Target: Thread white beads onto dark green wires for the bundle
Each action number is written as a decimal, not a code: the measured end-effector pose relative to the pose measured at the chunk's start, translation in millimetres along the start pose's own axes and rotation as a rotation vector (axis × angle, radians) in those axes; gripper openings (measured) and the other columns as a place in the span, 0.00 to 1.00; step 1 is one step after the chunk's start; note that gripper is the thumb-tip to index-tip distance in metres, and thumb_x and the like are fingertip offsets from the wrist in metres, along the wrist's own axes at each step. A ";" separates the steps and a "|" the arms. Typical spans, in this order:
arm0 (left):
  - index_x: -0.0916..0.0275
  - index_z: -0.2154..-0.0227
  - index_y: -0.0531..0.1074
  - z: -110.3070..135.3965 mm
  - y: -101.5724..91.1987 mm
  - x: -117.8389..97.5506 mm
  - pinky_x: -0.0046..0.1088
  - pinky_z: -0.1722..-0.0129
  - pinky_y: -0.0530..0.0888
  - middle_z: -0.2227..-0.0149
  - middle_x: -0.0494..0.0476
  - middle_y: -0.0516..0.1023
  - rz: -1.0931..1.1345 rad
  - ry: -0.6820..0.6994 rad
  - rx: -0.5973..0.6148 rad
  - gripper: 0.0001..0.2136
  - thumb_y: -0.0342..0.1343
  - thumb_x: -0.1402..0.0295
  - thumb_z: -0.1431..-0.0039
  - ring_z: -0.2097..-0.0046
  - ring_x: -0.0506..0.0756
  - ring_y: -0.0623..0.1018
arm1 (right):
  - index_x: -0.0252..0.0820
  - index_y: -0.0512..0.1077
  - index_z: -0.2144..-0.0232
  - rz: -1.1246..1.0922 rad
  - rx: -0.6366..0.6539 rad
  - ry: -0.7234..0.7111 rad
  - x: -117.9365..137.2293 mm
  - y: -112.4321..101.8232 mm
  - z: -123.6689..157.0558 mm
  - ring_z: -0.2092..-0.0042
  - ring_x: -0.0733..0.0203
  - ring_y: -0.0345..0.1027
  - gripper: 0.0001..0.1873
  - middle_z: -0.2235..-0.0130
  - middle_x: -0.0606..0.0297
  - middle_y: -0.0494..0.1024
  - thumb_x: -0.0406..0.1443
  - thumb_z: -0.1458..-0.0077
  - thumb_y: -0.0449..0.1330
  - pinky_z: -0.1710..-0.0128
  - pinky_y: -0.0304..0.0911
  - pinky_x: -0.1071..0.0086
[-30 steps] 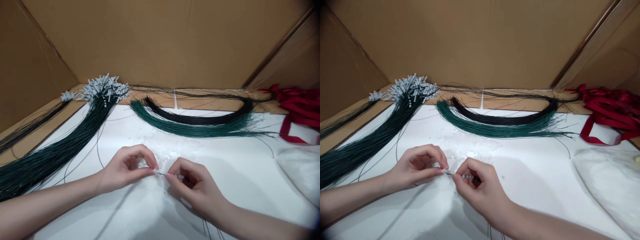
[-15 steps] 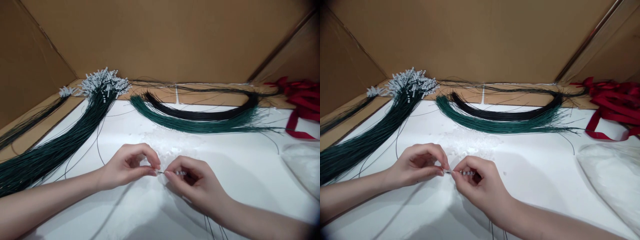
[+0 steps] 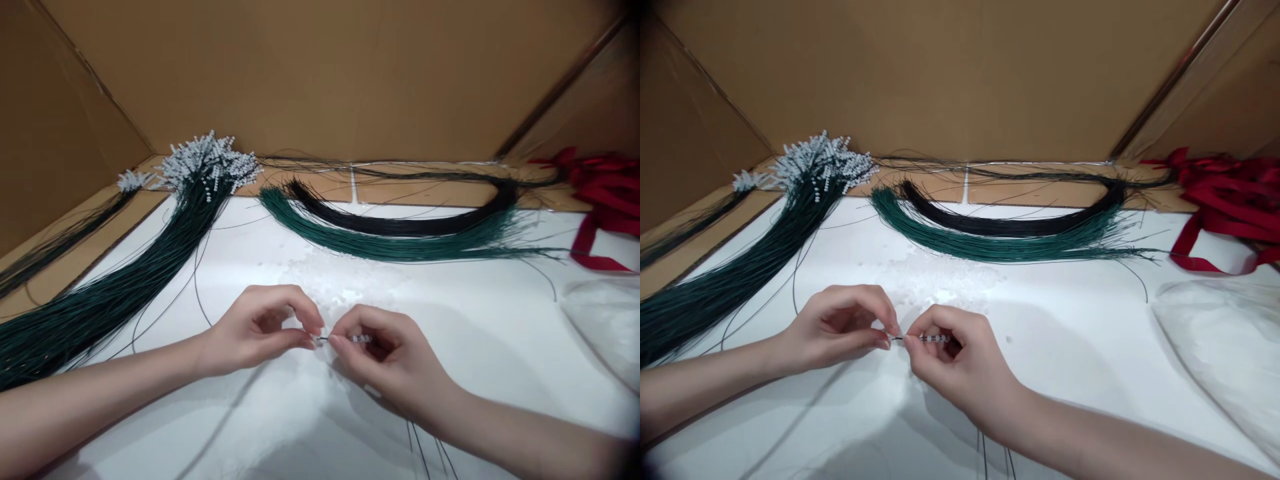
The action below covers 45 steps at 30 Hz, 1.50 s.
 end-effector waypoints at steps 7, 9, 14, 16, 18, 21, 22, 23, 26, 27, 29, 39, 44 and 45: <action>0.65 0.62 0.73 0.4 2.0 0.5 0.19 0.68 0.74 0.65 0.55 0.78 0.005 0.020 0.008 0.07 0.59 0.79 0.42 0.65 0.48 0.78 | 0.38 0.72 0.74 0.004 -0.008 -0.012 0.0 -0.5 -0.4 0.78 0.72 0.49 0.08 0.79 0.73 0.61 0.36 0.44 0.61 0.79 0.46 0.75; 0.65 0.63 0.74 0.7 1.8 0.2 0.19 0.70 0.73 0.65 0.55 0.78 -0.020 0.028 0.000 0.06 0.60 0.79 0.43 0.66 0.48 0.77 | 0.38 0.71 0.74 -0.002 -0.005 -0.009 -0.5 -0.1 -0.1 0.77 0.72 0.50 0.09 0.79 0.72 0.61 0.36 0.44 0.61 0.79 0.46 0.75; 0.65 0.64 0.74 0.2 2.0 -2.3 0.19 0.74 0.70 0.67 0.55 0.78 -0.091 0.061 -0.012 0.06 0.62 0.77 0.44 0.68 0.48 0.77 | 0.38 0.71 0.73 -0.007 0.018 -0.006 -0.5 1.0 0.0 0.77 0.71 0.50 0.08 0.79 0.72 0.61 0.37 0.44 0.61 0.79 0.47 0.75; 0.65 0.64 0.74 -0.2 2.4 -2.6 0.19 0.74 0.70 0.67 0.55 0.78 -0.112 0.070 -0.011 0.05 0.61 0.77 0.43 0.68 0.48 0.77 | 0.38 0.72 0.73 0.003 0.021 -0.013 0.2 1.2 -0.3 0.77 0.71 0.51 0.08 0.79 0.72 0.61 0.36 0.44 0.61 0.79 0.47 0.75; 0.64 0.63 0.73 -0.3 2.7 -2.0 0.19 0.75 0.69 0.67 0.55 0.78 -0.119 0.072 -0.013 0.06 0.61 0.77 0.43 0.69 0.48 0.76 | 0.38 0.72 0.73 0.017 0.017 -0.020 0.9 1.3 -0.6 0.77 0.71 0.51 0.08 0.79 0.72 0.62 0.35 0.44 0.60 0.78 0.48 0.75; 0.64 0.62 0.73 0.2 3.1 -0.6 0.18 0.76 0.68 0.67 0.55 0.78 -0.117 0.063 -0.013 0.07 0.61 0.77 0.44 0.70 0.47 0.76 | 0.38 0.71 0.74 0.031 0.013 -0.032 2.1 1.6 -0.5 0.77 0.72 0.52 0.07 0.79 0.72 0.63 0.34 0.45 0.60 0.79 0.48 0.76; 0.64 0.62 0.73 0.5 3.1 -0.5 0.18 0.76 0.68 0.67 0.55 0.78 -0.116 0.062 -0.014 0.07 0.61 0.77 0.43 0.70 0.47 0.75 | 0.38 0.71 0.74 0.032 0.015 -0.035 2.4 1.9 -0.3 0.77 0.72 0.52 0.07 0.79 0.72 0.63 0.34 0.45 0.60 0.79 0.48 0.76; 0.64 0.62 0.73 0.8 3.2 -0.8 0.18 0.77 0.68 0.67 0.55 0.78 -0.117 0.063 -0.015 0.07 0.61 0.77 0.43 0.71 0.47 0.75 | 0.38 0.71 0.74 0.037 0.014 -0.037 2.6 1.9 -0.1 0.77 0.72 0.52 0.07 0.79 0.72 0.62 0.34 0.45 0.60 0.79 0.48 0.76; 0.64 0.61 0.72 1.4 3.6 -5.9 0.18 0.75 0.70 0.67 0.55 0.78 -0.151 0.113 -0.022 0.08 0.60 0.78 0.43 0.69 0.47 0.76 | 0.38 0.71 0.75 0.071 0.006 -0.055 3.6 1.3 0.3 0.77 0.72 0.52 0.06 0.79 0.72 0.62 0.32 0.46 0.60 0.79 0.49 0.76; 0.64 0.61 0.72 1.7 4.4 -8.9 0.18 0.73 0.71 0.67 0.55 0.78 -0.178 0.150 -0.019 0.08 0.59 0.79 0.43 0.68 0.48 0.77 | 0.38 0.71 0.75 0.084 0.004 -0.064 4.0 1.2 0.3 0.77 0.72 0.52 0.06 0.79 0.73 0.62 0.32 0.46 0.60 0.79 0.49 0.76; 0.65 0.60 0.72 2.5 7.5 -15.7 0.20 0.69 0.73 0.67 0.56 0.78 -0.246 0.243 -0.001 0.09 0.58 0.81 0.42 0.67 0.48 0.77 | 0.38 0.71 0.75 0.105 0.004 -0.072 3.9 1.4 0.2 0.78 0.73 0.52 0.05 0.80 0.73 0.62 0.30 0.48 0.60 0.79 0.49 0.77; 0.66 0.57 0.72 6.5 12.3 -20.3 0.22 0.65 0.74 0.66 0.57 0.79 -0.349 0.365 -0.019 0.12 0.59 0.81 0.43 0.66 0.49 0.77 | 0.38 0.70 0.77 0.160 -0.004 -0.089 5.5 1.6 -0.1 0.78 0.73 0.53 0.06 0.80 0.73 0.62 0.29 0.50 0.60 0.79 0.50 0.78; 0.64 0.56 0.72 7.6 12.5 -19.1 0.21 0.66 0.73 0.66 0.56 0.79 -0.374 0.363 -0.027 0.11 0.57 0.79 0.41 0.67 0.49 0.77 | 0.39 0.70 0.76 0.158 0.008 -0.083 4.5 1.1 0.4 0.78 0.73 0.53 0.05 0.80 0.73 0.63 0.30 0.49 0.59 0.79 0.50 0.77; 0.64 0.56 0.71 7.6 12.6 -19.4 0.21 0.66 0.73 0.66 0.56 0.79 -0.375 0.364 -0.028 0.11 0.58 0.79 0.41 0.67 0.49 0.77 | 0.39 0.70 0.76 0.158 0.014 -0.086 4.7 1.4 0.9 0.78 0.73 0.53 0.05 0.80 0.73 0.63 0.30 0.48 0.59 0.79 0.50 0.77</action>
Point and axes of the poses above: each hand's wrist, its own z-axis away from the middle knuckle, its own y-axis out of the palm, x = y × z, the point moved 7 cm from there along -z, towards the middle knuckle
